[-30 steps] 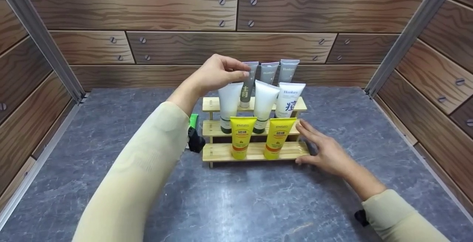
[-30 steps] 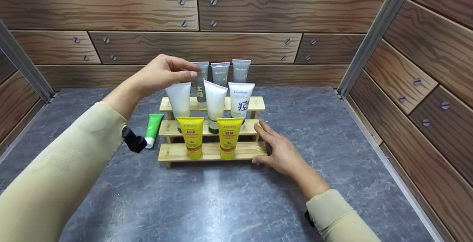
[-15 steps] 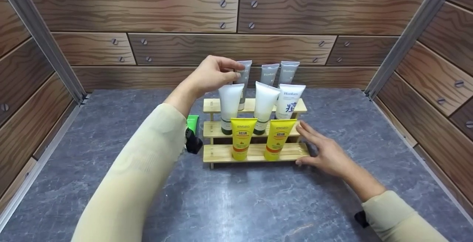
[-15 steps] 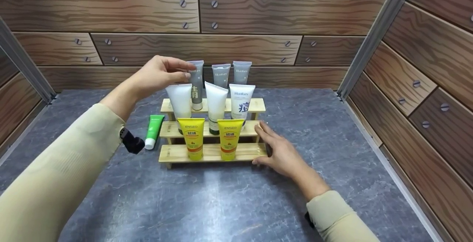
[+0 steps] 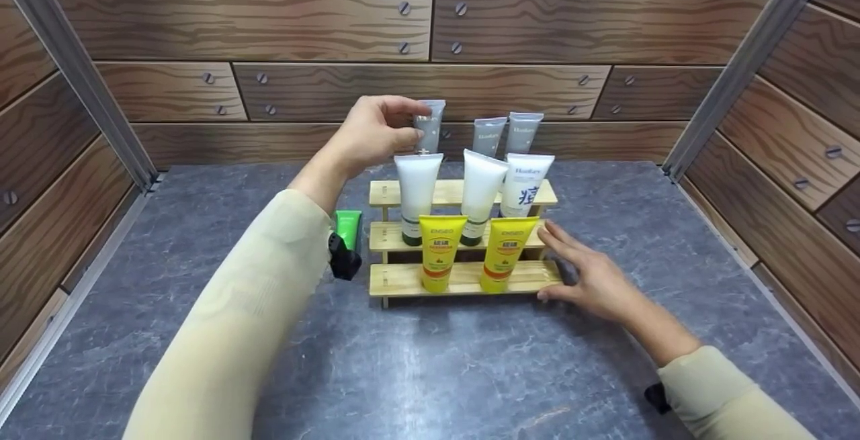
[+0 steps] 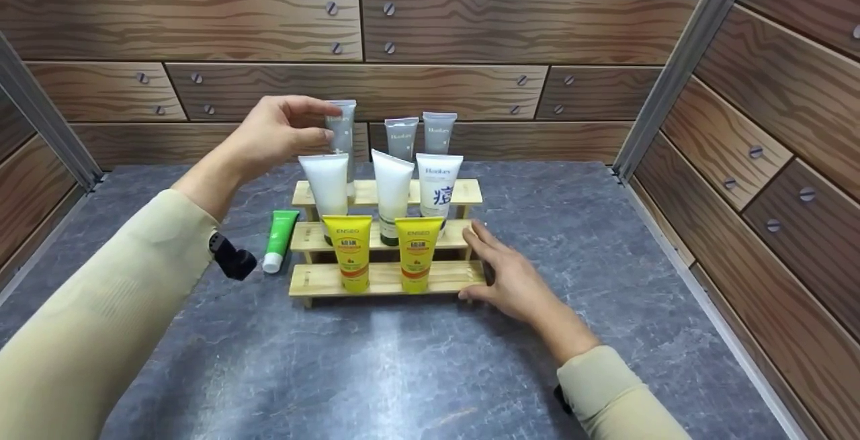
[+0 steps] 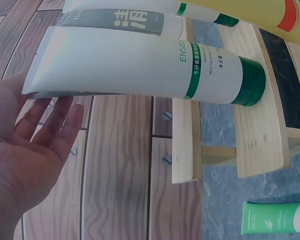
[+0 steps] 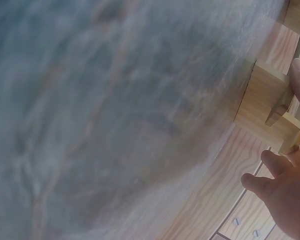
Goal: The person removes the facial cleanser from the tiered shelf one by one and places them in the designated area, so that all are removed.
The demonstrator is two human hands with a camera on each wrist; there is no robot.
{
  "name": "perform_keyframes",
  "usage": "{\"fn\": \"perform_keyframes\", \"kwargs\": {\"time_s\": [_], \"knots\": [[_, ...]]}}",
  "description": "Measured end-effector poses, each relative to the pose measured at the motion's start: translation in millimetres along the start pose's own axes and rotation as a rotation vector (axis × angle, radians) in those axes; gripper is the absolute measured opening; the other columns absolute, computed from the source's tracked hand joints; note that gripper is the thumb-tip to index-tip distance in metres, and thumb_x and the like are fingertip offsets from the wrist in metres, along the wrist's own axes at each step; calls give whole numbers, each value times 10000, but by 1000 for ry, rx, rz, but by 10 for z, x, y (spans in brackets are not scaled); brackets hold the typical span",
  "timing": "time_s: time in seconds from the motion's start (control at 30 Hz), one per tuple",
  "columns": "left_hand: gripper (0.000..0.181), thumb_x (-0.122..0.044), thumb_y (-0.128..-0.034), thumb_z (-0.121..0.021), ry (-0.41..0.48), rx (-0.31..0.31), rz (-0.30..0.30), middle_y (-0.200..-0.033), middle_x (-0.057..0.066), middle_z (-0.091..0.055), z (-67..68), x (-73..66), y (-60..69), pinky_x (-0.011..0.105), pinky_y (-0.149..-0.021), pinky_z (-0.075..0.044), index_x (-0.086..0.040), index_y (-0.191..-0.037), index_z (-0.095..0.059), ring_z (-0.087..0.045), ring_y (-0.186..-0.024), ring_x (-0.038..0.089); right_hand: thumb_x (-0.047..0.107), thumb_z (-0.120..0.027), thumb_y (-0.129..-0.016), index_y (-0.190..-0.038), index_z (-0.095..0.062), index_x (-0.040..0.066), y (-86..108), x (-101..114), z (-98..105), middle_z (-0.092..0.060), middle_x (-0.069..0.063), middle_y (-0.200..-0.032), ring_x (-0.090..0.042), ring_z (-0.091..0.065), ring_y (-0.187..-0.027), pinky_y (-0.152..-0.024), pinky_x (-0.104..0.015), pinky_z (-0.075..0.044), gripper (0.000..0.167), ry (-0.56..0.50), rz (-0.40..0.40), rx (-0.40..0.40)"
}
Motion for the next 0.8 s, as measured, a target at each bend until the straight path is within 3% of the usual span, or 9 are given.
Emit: {"fn": "perform_keyframes", "kwargs": {"time_s": [0.4, 0.8], "knots": [[408, 46, -932, -763, 1, -115, 40, -1279, 97, -708, 239, 57, 56, 367, -952, -583, -113, -1306, -736, -670, -1163, 239, 415, -909, -817, -1649, -380, 144, -11, -2, -29, -253, -125, -1727, -519, -392, -1463, -1155, -717, -304, 1022, 5, 24, -7], [425, 54, -943, -742, -20, -140, 19, -1308, 100, -685, 407, 75, 140, 375, -981, -569, -107, -1335, -708, -654, -1182, 245, 424, -904, -823, -1652, -375, 150, -15, 7, -12, -240, -116, -1733, -523, -385, -1466, -1156, -719, -301, 1021, -2, 22, -6]]}}
Point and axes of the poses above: each hand's wrist, its own y-axis away from the middle knuckle, its own z-axis out of the back of the hand, x = y × z, the point moved 8 cm from there along -y, towards the middle knuckle
